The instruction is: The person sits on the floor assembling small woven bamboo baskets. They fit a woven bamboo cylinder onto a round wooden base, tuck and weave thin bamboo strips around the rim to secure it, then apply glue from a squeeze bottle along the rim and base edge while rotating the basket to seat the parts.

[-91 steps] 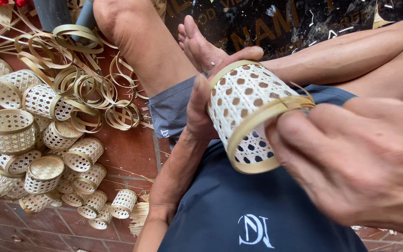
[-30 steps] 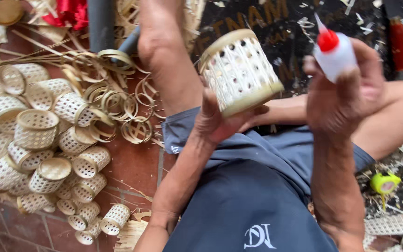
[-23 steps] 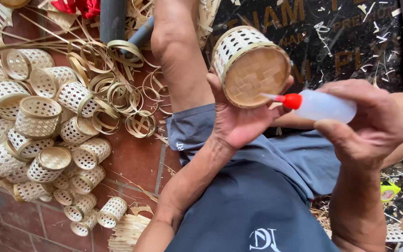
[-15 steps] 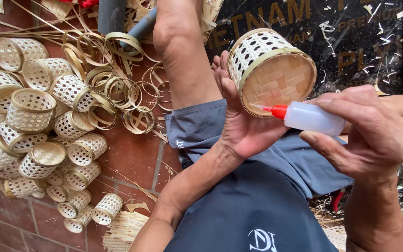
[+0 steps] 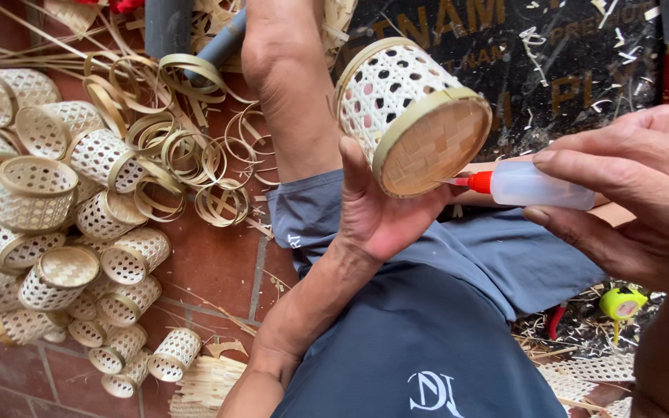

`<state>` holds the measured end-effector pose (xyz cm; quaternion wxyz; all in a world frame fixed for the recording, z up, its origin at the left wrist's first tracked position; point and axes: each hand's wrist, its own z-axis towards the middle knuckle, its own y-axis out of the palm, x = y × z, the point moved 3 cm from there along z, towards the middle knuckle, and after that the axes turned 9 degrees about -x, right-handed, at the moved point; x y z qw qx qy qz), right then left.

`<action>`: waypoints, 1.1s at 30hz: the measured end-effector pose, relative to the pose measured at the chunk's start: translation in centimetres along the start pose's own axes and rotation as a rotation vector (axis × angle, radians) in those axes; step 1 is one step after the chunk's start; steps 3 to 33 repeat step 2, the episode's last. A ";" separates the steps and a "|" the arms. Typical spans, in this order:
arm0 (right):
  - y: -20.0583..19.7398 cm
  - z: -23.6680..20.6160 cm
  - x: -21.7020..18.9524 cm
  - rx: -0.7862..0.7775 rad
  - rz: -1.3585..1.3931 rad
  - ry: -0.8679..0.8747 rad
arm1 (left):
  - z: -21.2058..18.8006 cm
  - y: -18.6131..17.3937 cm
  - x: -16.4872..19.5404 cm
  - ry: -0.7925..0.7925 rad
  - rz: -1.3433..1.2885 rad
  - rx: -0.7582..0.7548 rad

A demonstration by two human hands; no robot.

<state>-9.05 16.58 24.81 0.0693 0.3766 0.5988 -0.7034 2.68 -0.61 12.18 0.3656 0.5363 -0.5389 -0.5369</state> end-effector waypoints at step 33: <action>-0.5 -0.7 0.3 -0.055 -0.032 0.018 | -0.5 -0.2 -0.2 0.004 0.081 0.003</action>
